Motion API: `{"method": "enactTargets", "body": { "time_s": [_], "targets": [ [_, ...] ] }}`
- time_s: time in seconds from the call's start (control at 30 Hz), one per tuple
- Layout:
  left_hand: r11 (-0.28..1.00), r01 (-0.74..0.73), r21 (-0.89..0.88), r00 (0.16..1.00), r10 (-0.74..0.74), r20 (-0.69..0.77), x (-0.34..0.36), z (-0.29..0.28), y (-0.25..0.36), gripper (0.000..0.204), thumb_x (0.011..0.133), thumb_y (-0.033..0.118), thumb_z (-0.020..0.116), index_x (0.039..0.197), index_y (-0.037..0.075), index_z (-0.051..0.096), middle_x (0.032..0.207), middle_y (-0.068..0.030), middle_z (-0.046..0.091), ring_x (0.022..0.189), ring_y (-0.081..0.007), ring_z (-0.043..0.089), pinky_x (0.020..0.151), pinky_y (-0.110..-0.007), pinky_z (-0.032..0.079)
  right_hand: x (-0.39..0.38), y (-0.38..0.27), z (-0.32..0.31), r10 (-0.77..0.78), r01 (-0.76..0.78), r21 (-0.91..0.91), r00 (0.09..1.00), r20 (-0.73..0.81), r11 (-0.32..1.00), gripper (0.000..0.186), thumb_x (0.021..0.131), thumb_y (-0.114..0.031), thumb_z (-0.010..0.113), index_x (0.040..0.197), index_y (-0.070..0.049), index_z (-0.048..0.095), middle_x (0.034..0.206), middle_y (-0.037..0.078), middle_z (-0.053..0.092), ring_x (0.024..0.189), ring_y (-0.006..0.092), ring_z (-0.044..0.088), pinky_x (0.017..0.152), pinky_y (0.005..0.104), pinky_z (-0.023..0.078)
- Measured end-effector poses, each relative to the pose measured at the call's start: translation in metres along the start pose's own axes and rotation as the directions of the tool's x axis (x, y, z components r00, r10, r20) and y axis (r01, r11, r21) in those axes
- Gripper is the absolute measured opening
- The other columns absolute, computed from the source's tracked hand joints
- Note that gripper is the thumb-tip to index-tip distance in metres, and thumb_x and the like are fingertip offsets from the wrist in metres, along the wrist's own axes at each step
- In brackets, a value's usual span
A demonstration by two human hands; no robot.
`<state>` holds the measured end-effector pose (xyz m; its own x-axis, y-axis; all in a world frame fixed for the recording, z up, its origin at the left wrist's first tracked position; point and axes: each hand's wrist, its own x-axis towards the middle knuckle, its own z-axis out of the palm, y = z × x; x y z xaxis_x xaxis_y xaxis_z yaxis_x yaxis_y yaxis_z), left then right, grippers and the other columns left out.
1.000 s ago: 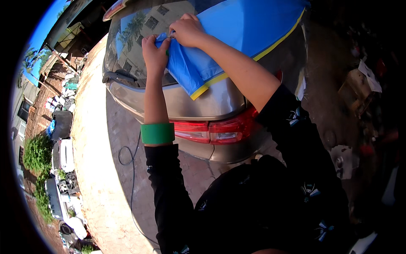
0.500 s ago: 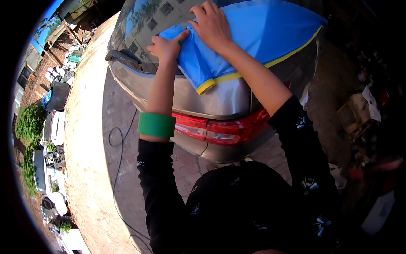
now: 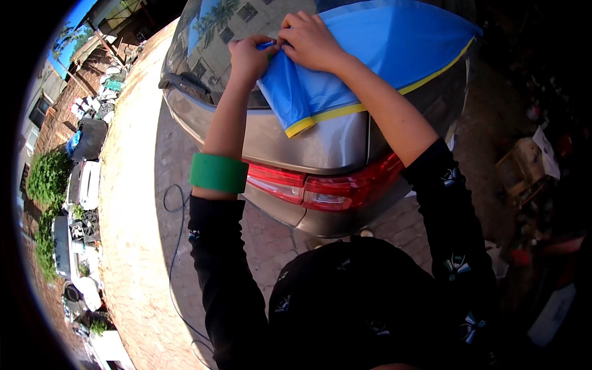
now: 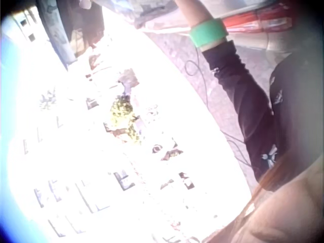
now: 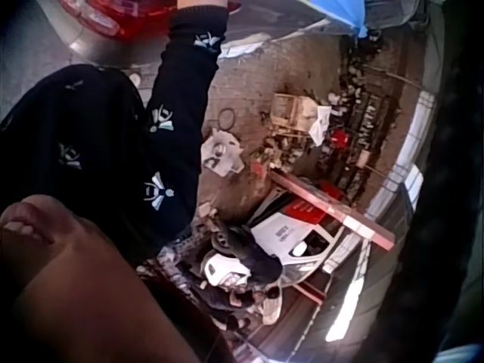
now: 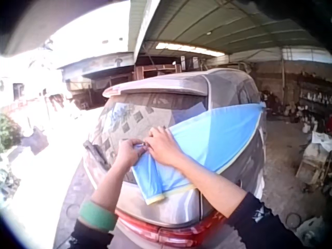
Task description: The person applies a large blue protective film to the rear side of a silver car. They smooth the film with their hands, fold the edges, and secure it with green tape along the seams and edges.
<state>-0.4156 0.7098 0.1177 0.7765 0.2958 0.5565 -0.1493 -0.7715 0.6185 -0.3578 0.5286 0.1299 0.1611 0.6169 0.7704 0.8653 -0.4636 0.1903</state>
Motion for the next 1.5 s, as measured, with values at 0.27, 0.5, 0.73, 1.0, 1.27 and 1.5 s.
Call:
{"method": "enactTargets", "body": {
  "time_s": [0.27,0.5,0.73,1.0,1.27,1.5],
  "targets": [
    [0.934,-0.153,0.323,0.986,0.165,-0.011,-0.009,-0.002,0.02,0.03,0.077,0.026,0.081,0.102,0.009,0.076,0.112,-0.0236,0.064,0.118,-0.0379,0.054,0.102,-0.045,0.046,-0.001,-0.004,0.013,0.164,-0.165,-0.039,0.986,-0.015,0.986,0.014,0.087,-0.023,0.072,0.097,-0.014,0.076,0.106,0.002,0.061,0.111,0.0235,0.055,0.096,0.0425,0.042],
    [0.938,-0.307,0.159,0.92,0.336,-0.204,-0.013,0.012,0.01,0.025,0.079,0.02,0.079,0.097,0.005,0.072,0.114,-0.0222,0.06,0.117,-0.0395,0.054,0.1,-0.044,0.046,0.002,-0.015,0.016,0.295,-0.295,-0.094,0.955,-0.015,0.951,0.014,0.085,-0.022,0.072,0.096,-0.016,0.078,0.106,0.002,0.062,0.112,0.0236,0.054,0.095,0.0429,0.042],
    [0.928,-0.369,0.054,0.9,0.371,-0.229,-0.011,0.012,0.008,0.025,0.079,0.016,0.079,0.1,0.005,0.072,0.115,-0.0214,0.057,0.114,-0.0405,0.053,0.098,-0.046,0.045,0.003,-0.013,0.024,0.311,-0.315,-0.09,0.949,-0.06,0.945,0.015,0.083,-0.021,0.071,0.096,-0.017,0.078,0.107,0.003,0.063,0.113,0.0252,0.054,0.095,0.0428,0.043],
    [0.909,-0.415,0.033,0.89,0.414,-0.191,-0.008,0.008,0.011,0.028,0.08,0.016,0.078,0.102,0.001,0.069,0.115,-0.0192,0.059,0.113,-0.0362,0.057,0.098,-0.041,0.046,0.006,-0.02,0.018,0.376,-0.376,-0.096,0.926,-0.021,0.921,0.018,0.083,-0.019,0.07,0.099,-0.016,0.079,0.11,0.005,0.064,0.115,0.027,0.054,0.098,0.0438,0.042],
    [0.893,-0.449,-0.04,0.875,0.43,-0.224,-0.009,0.006,0.021,0.022,0.077,0.012,0.079,0.093,0.003,0.067,0.112,-0.0202,0.057,0.105,-0.039,0.056,0.091,-0.044,0.047,0.009,-0.021,0.016,0.428,-0.428,-0.054,0.904,-0.007,0.902,0.017,0.081,-0.023,0.07,0.093,-0.015,0.08,0.115,0.007,0.063,0.119,0.0285,0.05,0.099,0.0413,0.038],
    [0.918,-0.396,0.005,0.9,0.389,-0.195,-0.012,0.001,0.026,0.026,0.079,0.012,0.078,0.099,0.0,0.068,0.116,-0.017,0.059,0.111,-0.0333,0.059,0.097,-0.038,0.046,0.015,-0.027,0.012,0.492,-0.49,-0.036,0.868,0.067,0.871,0.02,0.081,-0.025,0.07,0.095,-0.014,0.08,0.119,0.007,0.062,0.12,0.0286,0.049,0.1,0.0406,0.037]
  ]
}}
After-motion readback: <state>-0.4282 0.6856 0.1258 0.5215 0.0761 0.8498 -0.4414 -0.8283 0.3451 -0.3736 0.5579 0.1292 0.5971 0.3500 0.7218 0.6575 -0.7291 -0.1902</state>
